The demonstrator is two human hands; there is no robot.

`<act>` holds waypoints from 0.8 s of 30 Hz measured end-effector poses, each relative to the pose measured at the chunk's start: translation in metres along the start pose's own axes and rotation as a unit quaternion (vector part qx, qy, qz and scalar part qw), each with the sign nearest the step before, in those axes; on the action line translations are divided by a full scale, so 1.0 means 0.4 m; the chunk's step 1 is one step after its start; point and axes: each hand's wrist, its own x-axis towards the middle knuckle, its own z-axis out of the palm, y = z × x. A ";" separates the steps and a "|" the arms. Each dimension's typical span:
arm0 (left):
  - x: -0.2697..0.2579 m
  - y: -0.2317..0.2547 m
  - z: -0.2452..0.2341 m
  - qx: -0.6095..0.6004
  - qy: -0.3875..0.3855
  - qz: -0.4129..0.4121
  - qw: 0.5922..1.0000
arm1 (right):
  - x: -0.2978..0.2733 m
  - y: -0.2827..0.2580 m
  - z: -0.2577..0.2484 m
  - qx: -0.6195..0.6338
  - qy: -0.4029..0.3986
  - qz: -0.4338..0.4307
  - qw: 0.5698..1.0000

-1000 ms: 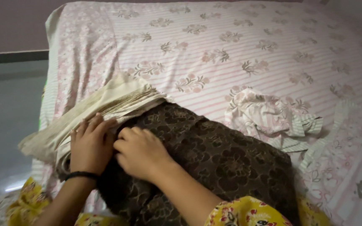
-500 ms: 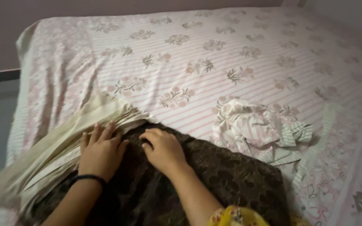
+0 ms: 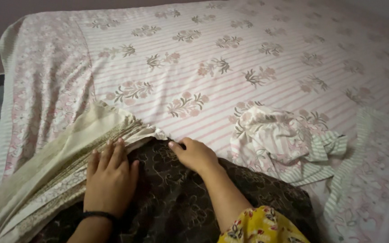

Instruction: The person puts pillowcases on pillows. They slide a pillow into a case, pull the fabric to cover the entire pillow, and smooth the surface with their hands before repeating the action with a second pillow.

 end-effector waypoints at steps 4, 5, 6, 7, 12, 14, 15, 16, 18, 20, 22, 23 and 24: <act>-0.004 0.002 0.000 -0.009 0.012 -0.001 1.000 | 0.029 0.008 0.025 -0.032 -0.038 0.045 0.998; -0.006 0.002 0.000 -0.009 0.016 0.000 1.000 | 0.032 0.010 0.027 -0.031 -0.039 0.046 0.998; -0.010 0.002 0.001 -0.010 0.020 0.002 1.000 | 0.032 0.011 0.028 -0.031 -0.040 0.047 0.998; -0.012 0.001 0.001 -0.024 0.028 0.000 0.999 | 0.029 0.011 0.026 -0.036 -0.033 0.041 0.998; -0.035 -0.013 0.018 -0.049 0.084 0.016 0.995 | -0.026 -0.017 0.006 -0.033 0.023 0.032 0.999; -0.049 -0.027 0.024 -0.070 0.110 0.021 0.991 | -0.059 -0.034 -0.003 -0.023 0.074 0.002 0.997; -0.055 -0.032 0.026 -0.081 0.123 0.023 0.989 | -0.077 -0.042 -0.009 -0.019 0.100 -0.011 0.995; -0.062 -0.043 0.023 -0.103 0.126 0.019 0.986 | -0.095 -0.051 -0.014 -0.024 0.113 -0.024 0.993; -0.074 -0.056 0.007 -0.147 0.132 0.011 0.980 | -0.132 -0.074 -0.026 -0.035 0.140 -0.049 0.988; -0.090 -0.056 -0.023 -0.189 0.124 -0.025 0.974 | -0.170 -0.095 -0.038 -0.038 0.171 -0.078 0.981; -0.099 -0.060 -0.070 -0.205 0.127 -0.054 0.969 | -0.213 -0.119 -0.045 -0.038 0.204 -0.109 0.972; -0.094 -0.055 -0.091 -0.201 0.136 -0.061 0.968 | -0.233 -0.131 -0.052 -0.035 0.226 -0.124 0.966; -0.082 -0.049 -0.109 -0.198 0.146 -0.068 0.967 | -0.252 -0.143 -0.058 -0.033 0.248 -0.138 0.958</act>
